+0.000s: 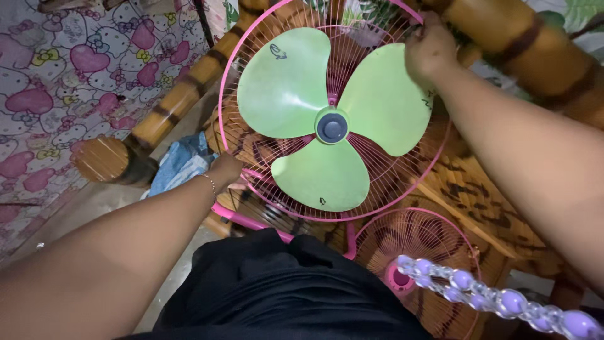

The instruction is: The person disassembles a small pink table fan by removing the front grille and the central blade cap. They then wipe the fan blades and the interior of the grille with a blue cloth.

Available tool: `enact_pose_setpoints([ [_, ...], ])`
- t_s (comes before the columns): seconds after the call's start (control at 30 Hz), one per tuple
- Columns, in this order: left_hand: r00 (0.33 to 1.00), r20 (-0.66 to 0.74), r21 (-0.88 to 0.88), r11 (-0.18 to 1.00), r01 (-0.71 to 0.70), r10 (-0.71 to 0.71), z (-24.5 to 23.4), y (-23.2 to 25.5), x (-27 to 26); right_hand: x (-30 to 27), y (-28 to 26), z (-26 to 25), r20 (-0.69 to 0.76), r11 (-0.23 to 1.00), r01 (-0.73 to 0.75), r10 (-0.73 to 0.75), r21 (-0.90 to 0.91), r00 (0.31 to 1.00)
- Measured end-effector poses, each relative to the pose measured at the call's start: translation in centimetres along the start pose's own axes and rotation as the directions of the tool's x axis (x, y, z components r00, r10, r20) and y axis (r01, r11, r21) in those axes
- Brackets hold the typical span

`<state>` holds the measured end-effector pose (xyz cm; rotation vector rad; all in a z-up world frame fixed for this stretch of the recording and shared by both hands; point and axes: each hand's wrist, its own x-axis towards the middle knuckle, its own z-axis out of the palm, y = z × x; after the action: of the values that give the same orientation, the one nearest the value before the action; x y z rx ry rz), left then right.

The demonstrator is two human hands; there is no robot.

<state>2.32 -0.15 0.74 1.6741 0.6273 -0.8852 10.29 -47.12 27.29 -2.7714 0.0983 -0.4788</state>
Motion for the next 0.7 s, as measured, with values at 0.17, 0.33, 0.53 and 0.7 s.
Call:
enact_pose_setpoints([
  [0.17, 1.0, 0.019, 0.001, 1.0, 0.009, -0.009, 0.2, 0.5, -1.4, -1.4, 0.9, 1.6, -0.133, 0.999, -0.004, 0.01, 0.051, 0.991],
  [0.33, 0.998, 0.055, 0.111, 0.993, -0.026, 0.02, -0.2, 0.1, -0.7, -6.8, -1.3, 0.0, -0.35, 0.963, 0.251, -0.268, -0.093, 0.898],
  [0.53, 0.834, -0.32, 0.363, 0.871, -0.331, 0.45, 0.1, 0.6, -4.3, -17.2, -12.4, 1.0, -0.129, 0.926, 0.021, 0.03, 0.376, 0.991],
  [0.7, 0.566, -0.356, 0.361, 0.668, -0.65, 0.744, 5.2, 5.5, -9.1, -18.8, -17.7, 2.9, -0.068, 0.939, -0.031, 0.057, 0.341, 0.996],
])
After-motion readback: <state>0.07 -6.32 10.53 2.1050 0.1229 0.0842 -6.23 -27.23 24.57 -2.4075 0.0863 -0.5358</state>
